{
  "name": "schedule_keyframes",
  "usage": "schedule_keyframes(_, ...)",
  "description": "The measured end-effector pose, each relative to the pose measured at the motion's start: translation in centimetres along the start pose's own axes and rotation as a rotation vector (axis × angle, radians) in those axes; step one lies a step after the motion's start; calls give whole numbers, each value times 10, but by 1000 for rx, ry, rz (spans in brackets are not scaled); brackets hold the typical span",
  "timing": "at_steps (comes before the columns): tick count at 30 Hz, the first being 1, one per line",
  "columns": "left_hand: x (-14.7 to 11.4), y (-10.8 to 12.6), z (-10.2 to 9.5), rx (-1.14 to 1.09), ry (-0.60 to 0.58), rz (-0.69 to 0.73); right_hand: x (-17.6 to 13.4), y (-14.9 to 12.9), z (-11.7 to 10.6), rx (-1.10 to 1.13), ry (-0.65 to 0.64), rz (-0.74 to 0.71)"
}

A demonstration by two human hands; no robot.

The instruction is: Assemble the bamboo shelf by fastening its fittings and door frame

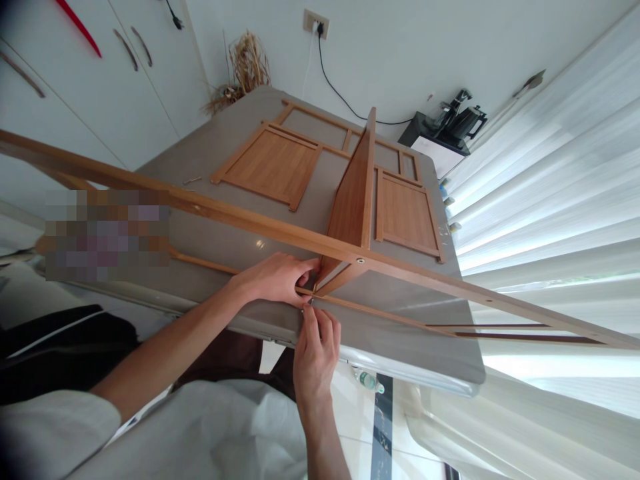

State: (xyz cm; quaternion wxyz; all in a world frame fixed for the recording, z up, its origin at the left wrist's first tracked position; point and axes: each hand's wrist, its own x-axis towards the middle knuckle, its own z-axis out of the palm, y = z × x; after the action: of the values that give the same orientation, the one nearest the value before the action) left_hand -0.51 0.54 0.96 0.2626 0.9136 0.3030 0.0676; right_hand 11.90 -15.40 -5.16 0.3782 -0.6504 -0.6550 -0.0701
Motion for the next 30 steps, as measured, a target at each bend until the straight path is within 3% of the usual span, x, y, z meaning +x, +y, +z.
schedule_keyframes(18,0,0,0,-3,10,4,-1,-1,6,25,75,38)
schedule_keyframes(30,-1,0,1,-6,29,9,2,-3,7,19,100,150)
